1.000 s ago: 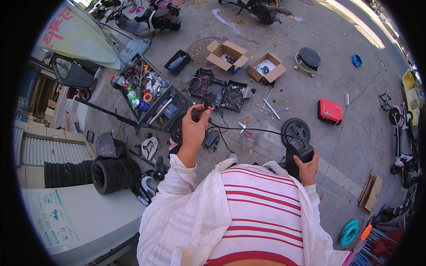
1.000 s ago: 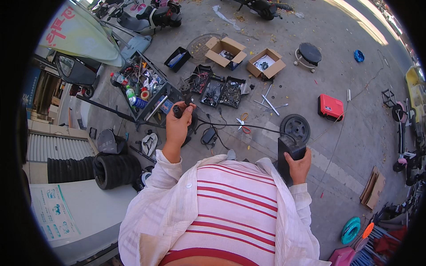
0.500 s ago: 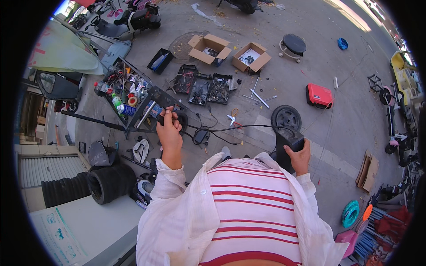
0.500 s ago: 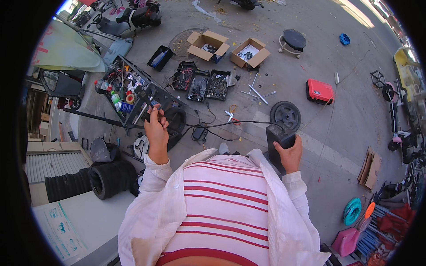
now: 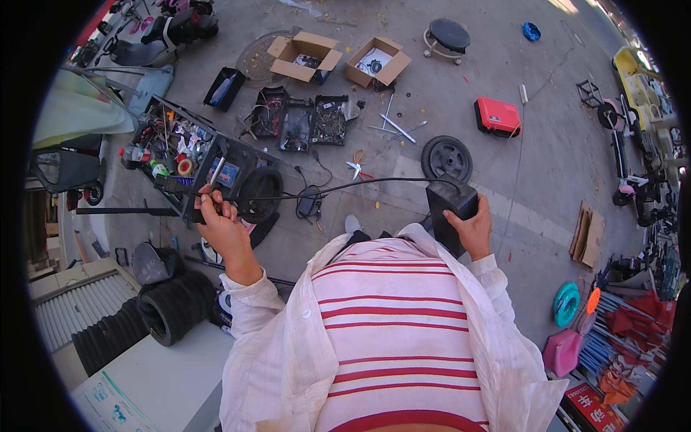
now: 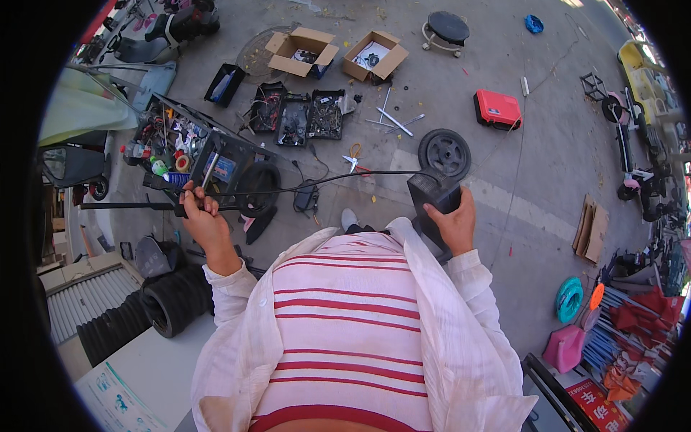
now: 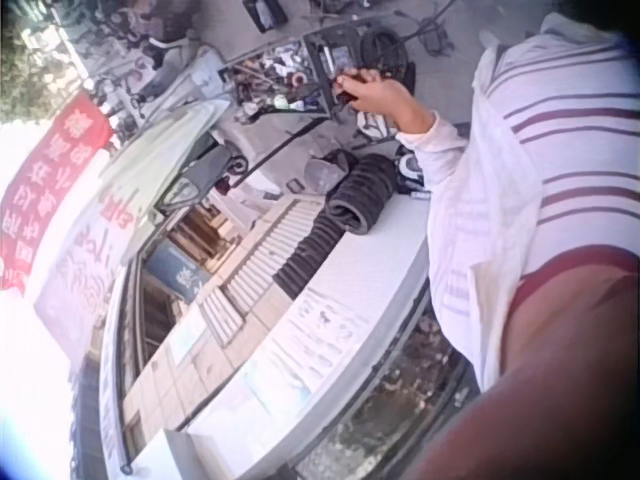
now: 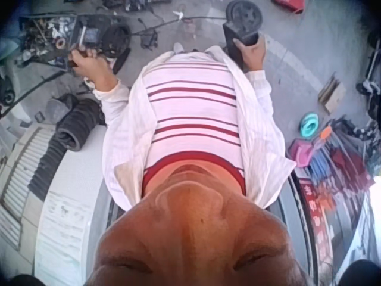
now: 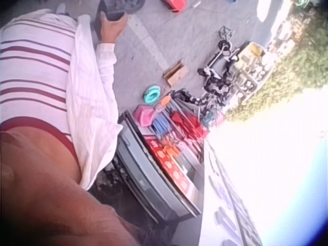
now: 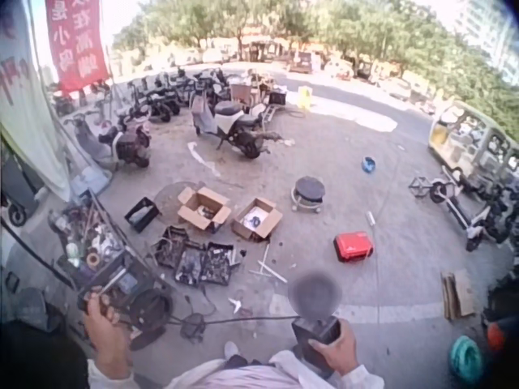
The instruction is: The person uses a pink tool to strip or adjust the wires of a black power adapter connector, then walks through a shop filled with scooters while holding the adapter and its cable. The person repeatedly handles the connector and cable, inspecting the exposed wires and the adapter body.
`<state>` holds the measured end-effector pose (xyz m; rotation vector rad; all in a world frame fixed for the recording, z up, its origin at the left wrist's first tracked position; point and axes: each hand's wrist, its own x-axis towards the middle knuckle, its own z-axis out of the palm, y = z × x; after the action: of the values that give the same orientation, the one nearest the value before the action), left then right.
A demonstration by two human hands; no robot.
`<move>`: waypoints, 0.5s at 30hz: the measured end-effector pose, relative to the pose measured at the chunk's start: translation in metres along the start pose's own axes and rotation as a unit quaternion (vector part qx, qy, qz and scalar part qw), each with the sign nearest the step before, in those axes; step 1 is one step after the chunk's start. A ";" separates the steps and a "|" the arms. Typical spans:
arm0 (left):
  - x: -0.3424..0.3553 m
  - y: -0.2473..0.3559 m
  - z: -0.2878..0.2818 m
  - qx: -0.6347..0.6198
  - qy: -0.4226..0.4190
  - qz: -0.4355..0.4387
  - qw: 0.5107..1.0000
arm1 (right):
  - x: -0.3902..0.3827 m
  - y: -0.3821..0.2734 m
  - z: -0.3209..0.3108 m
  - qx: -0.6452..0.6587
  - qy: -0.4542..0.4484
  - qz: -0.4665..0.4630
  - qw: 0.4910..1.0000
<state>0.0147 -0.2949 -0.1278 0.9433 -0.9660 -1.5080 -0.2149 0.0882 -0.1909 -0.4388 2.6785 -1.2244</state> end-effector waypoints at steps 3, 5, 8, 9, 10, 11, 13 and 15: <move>0.009 0.004 -0.005 0.008 -0.001 0.005 1.000 | 0.002 0.003 0.006 0.004 0.005 -0.009 1.000; 0.016 0.004 -0.011 0.006 -0.004 0.003 1.000 | 0.005 0.003 0.008 0.002 0.007 -0.017 1.000; 0.025 0.004 -0.017 0.001 -0.008 -0.004 1.000 | 0.012 -0.008 0.007 -0.005 0.004 -0.021 1.000; 0.028 0.003 -0.019 -0.001 -0.009 -0.007 1.000 | 0.016 -0.020 0.003 -0.009 0.000 -0.013 1.000; 0.031 0.003 -0.019 -0.006 -0.016 -0.011 1.000 | 0.021 -0.029 0.000 -0.013 -0.003 -0.004 1.000; 0.034 0.002 -0.019 -0.013 -0.024 -0.018 0.999 | 0.025 -0.033 -0.004 -0.036 0.013 -0.019 0.999; 0.038 0.000 -0.016 -0.024 -0.036 -0.035 0.998 | 0.039 -0.036 -0.016 -0.080 0.043 -0.049 0.995; 0.042 -0.003 -0.011 -0.034 -0.045 -0.059 0.997 | 0.058 -0.055 -0.034 -0.115 0.054 -0.080 0.989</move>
<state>0.0189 -0.3370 -0.1374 0.9029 -0.9309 -1.6851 -0.2684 0.0593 -0.1285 -0.6491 2.9416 -1.0067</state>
